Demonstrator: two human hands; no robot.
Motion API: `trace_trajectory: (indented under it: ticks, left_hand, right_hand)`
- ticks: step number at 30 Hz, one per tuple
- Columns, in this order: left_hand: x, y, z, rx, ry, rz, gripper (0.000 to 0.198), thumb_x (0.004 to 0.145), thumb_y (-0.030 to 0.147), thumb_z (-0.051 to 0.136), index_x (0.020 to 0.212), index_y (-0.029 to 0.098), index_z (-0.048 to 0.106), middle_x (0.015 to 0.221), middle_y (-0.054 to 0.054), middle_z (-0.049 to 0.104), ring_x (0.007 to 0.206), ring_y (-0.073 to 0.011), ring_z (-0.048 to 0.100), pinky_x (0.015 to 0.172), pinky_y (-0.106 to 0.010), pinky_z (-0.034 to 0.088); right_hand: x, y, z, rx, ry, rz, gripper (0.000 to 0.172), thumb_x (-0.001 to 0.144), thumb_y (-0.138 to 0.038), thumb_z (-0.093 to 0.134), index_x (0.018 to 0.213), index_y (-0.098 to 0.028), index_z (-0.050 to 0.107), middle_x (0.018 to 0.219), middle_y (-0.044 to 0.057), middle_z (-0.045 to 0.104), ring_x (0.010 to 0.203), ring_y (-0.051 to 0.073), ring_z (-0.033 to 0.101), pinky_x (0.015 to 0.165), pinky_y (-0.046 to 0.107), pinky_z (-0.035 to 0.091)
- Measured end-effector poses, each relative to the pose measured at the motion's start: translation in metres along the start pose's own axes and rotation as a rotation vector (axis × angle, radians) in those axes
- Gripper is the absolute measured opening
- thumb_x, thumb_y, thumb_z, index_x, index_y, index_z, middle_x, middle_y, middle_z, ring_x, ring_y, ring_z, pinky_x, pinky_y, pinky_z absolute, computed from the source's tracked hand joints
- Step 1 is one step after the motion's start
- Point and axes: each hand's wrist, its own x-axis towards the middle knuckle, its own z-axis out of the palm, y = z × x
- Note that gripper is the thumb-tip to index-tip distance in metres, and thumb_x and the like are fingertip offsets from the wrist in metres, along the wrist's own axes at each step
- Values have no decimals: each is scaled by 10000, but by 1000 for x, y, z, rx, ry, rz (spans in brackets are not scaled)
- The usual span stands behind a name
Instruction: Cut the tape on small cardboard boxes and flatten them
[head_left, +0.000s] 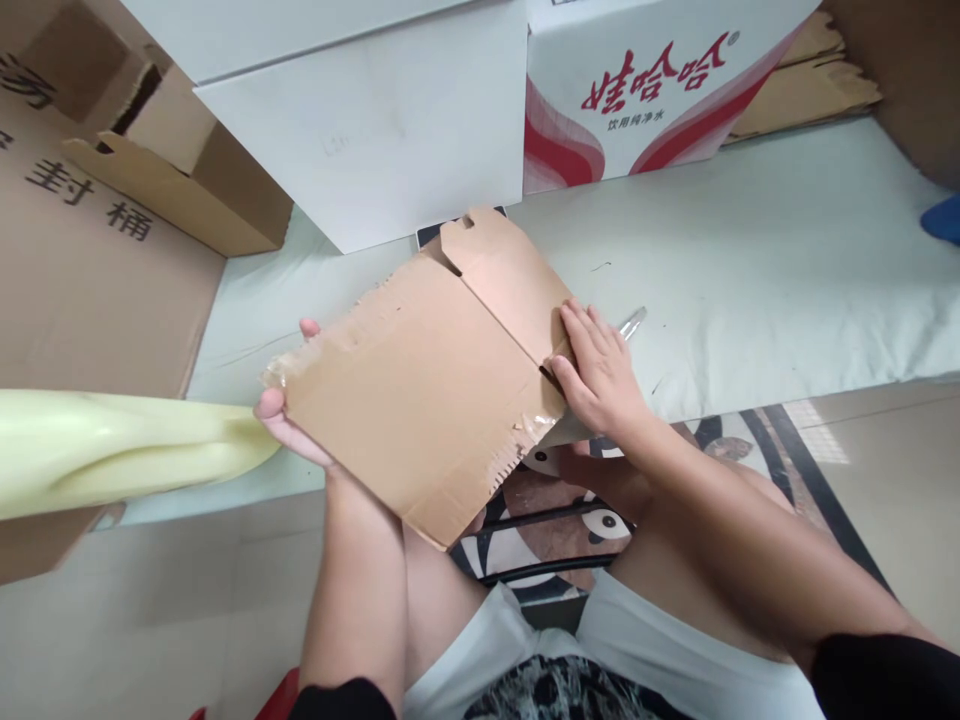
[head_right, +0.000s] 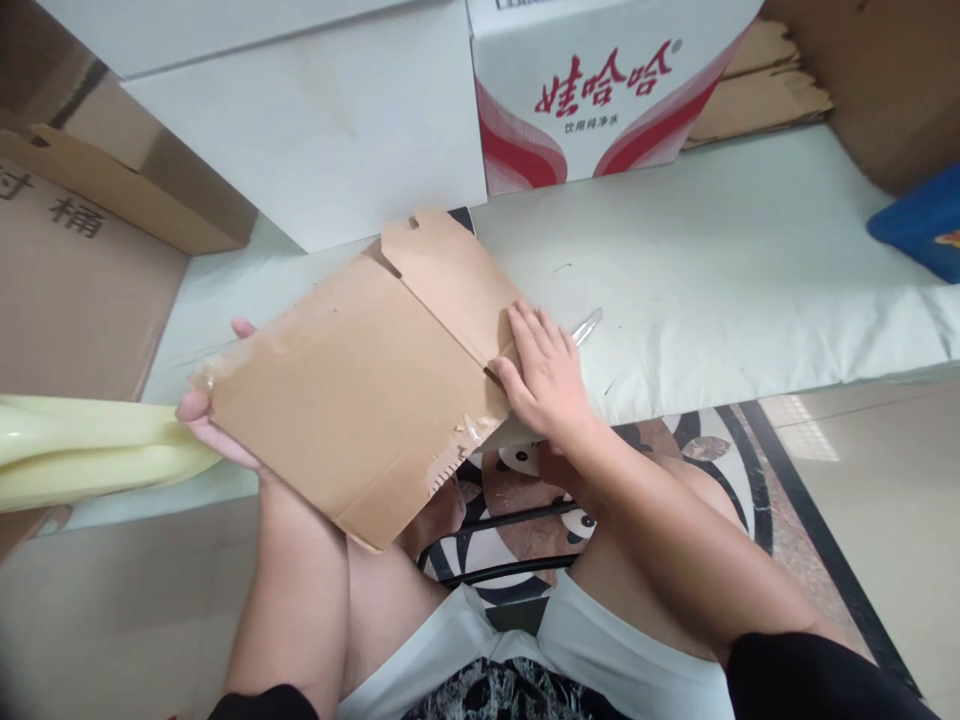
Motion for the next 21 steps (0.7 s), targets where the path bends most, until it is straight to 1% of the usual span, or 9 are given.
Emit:
trace_trajectory:
  ticks: [2, 4, 7, 10, 12, 15, 17, 19, 21]
  left_hand:
    - [1, 0, -1, -5, 14, -13, 568, 650, 595, 667, 1142, 316, 727, 1125, 2, 768, 1181, -279, 593, 857, -397, 493]
    - [1, 1, -1, 28, 28, -15, 577, 639, 612, 675, 1141, 333, 720, 1130, 2, 761, 1173, -273, 594, 829, -382, 499]
    - [2, 1, -5, 87, 28, 0, 559, 658, 639, 677, 1134, 348, 713, 1148, -9, 753, 1188, -272, 604, 823, -363, 507]
    - [6, -2, -17, 20, 6, -8, 543, 722, 644, 649, 1164, 332, 694, 1118, 0, 766, 1092, -239, 648, 804, -342, 517]
    - [10, -4, -27, -39, -20, -19, 577, 761, 681, 624, 1213, 326, 667, 1122, 2, 770, 1067, -227, 659, 810, -338, 516]
    - [13, -6, -35, -59, -63, -25, 653, 777, 766, 602, 1264, 333, 625, 1158, 3, 758, 1156, -232, 636, 862, -350, 514]
    - [11, -5, -32, -42, -56, -20, 663, 759, 783, 605, 1245, 334, 630, 1151, 4, 758, 1242, -250, 598, 884, -365, 518]
    - [6, -1, -23, -4, -24, -16, 570, 804, 732, 549, 1200, 336, 655, 1162, 1, 756, 1357, -274, 545, 919, -404, 517]
    - [0, 3, -14, 38, -9, -61, 464, 916, 632, 389, 1162, 359, 673, 1202, 30, 743, 1491, -267, 453, 1015, -476, 483]
  right_hand:
    - [3, 7, -1, -10, 19, 47, 667, 1032, -526, 348, 1619, -210, 370, 1704, 119, 368, 1592, 398, 303, 1251, 713, 271]
    - [6, 13, 0, -4, 49, 68, 671, 1025, -535, 361, 1611, -211, 381, 1693, 132, 386, 1583, 415, 314, 1244, 728, 263]
    - [8, 19, -1, 56, 104, 46, 664, 1017, -561, 365, 1582, -215, 415, 1662, 151, 430, 1555, 425, 357, 1234, 729, 278]
    - [7, 18, -3, 229, 178, 8, 635, 1012, -573, 392, 1526, -205, 451, 1591, 182, 502, 1489, 387, 457, 1220, 671, 356]
    - [6, 18, -2, 412, 229, 33, 594, 1008, -566, 426, 1497, -229, 439, 1528, 175, 546, 1411, 341, 543, 1169, 604, 454]
    - [8, 23, 5, 723, 253, 134, 561, 996, -560, 451, 1483, -294, 374, 1395, 136, 617, 1205, 290, 676, 944, 487, 607]
    - [11, 30, 9, 885, 237, 202, 566, 970, -552, 496, 1467, -316, 363, 1317, 111, 647, 1086, 270, 720, 806, 417, 628]
    - [15, 34, 11, 988, 216, 250, 596, 932, -535, 567, 1452, -325, 365, 1277, 87, 663, 1053, 249, 731, 765, 369, 624]
    - [16, 33, 9, 1071, 206, 291, 649, 892, -521, 639, 1446, -336, 356, 1245, 60, 682, 1057, 226, 735, 774, 337, 626]
